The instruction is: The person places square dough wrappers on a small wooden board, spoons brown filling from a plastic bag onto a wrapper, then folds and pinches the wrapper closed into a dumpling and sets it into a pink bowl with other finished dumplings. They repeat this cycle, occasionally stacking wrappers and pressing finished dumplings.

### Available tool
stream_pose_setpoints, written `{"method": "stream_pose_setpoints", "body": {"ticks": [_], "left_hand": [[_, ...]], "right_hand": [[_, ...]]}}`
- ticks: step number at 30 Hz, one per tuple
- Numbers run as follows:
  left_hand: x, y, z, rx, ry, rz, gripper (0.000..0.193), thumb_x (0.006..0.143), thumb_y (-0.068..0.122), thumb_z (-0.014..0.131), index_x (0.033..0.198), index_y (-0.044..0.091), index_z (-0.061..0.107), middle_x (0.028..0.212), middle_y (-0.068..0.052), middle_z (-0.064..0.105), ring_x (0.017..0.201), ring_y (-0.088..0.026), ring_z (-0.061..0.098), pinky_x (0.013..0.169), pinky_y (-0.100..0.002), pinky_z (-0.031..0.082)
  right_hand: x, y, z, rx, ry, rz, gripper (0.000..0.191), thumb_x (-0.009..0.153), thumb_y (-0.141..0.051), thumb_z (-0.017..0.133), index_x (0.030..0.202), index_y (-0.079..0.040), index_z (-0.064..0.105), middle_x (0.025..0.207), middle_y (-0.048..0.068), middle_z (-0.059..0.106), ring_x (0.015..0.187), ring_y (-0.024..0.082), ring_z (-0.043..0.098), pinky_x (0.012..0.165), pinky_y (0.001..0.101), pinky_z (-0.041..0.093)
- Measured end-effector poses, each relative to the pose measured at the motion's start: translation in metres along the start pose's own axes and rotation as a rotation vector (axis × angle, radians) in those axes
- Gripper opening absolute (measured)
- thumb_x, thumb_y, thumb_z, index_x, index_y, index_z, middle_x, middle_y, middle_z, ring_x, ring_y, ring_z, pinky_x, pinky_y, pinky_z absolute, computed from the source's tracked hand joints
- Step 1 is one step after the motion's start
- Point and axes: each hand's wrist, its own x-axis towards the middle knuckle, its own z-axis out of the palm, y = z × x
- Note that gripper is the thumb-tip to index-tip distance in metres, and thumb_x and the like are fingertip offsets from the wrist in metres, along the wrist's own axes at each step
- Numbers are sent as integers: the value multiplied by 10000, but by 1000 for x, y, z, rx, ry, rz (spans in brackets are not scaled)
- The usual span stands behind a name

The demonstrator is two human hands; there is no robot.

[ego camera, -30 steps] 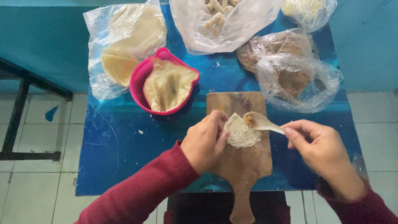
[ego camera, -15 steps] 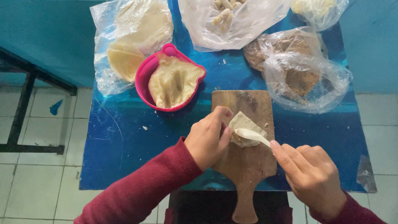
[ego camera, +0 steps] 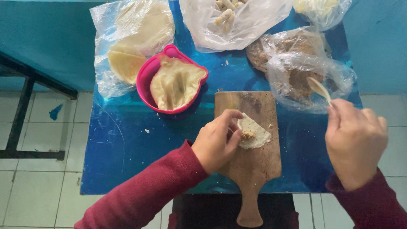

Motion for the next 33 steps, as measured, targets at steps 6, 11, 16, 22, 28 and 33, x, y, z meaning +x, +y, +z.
{"method": "stream_pose_setpoints", "body": {"ticks": [6, 11, 16, 22, 28, 33], "left_hand": [[-2, -6, 5, 47, 3, 94, 344, 942, 40, 638, 1281, 58, 585, 915, -110, 712, 866, -320, 721, 771, -411, 572], [-2, -7, 7, 70, -4, 131, 406, 867, 56, 695, 1256, 54, 581, 914, -103, 699, 905, -300, 701, 817, -410, 556], [-5, -5, 8, 109, 9, 169, 395, 875, 61, 699, 1251, 47, 580, 946, -108, 677, 934, -312, 670, 841, -421, 534], [-5, 0, 6, 133, 3, 174, 378, 878, 46, 675, 1245, 55, 585, 1009, -122, 645, 975, -325, 634, 874, -428, 516], [-6, 6, 3, 228, -16, 233, 305, 862, 23, 668, 1158, 87, 634, 1079, -134, 607, 1047, -349, 586, 906, -433, 505], [-6, 6, 2, 263, -44, 265, 298, 850, 12, 658, 1139, 84, 646, 1085, -134, 608, 1045, -351, 587, 908, -432, 507]], "right_hand": [[-4, -30, 6, 229, -20, -73, 141, 860, -200, 795, 968, -122, 751, 1027, 107, 677, 962, 315, 580, 846, 436, 457], [-11, -57, 20, 574, -329, -36, 168, 754, -234, 817, 862, -125, 747, 931, 79, 664, 933, 331, 566, 833, 434, 463], [-14, -66, 20, 704, -383, 95, 155, 808, -188, 788, 903, -98, 704, 854, 80, 669, 821, 285, 607, 758, 403, 492], [-15, -74, 11, 1073, -413, 277, 162, 915, -64, 685, 1056, -22, 618, 941, 82, 757, 868, 153, 742, 759, 302, 573], [-16, -79, 15, 1167, -411, 255, 156, 954, 11, 609, 1105, 7, 571, 986, 116, 773, 987, 164, 771, 844, 284, 599], [-16, -80, 16, 1177, -405, 290, 156, 957, 14, 609, 1106, 7, 564, 983, 120, 771, 965, 164, 770, 824, 287, 601]]}}
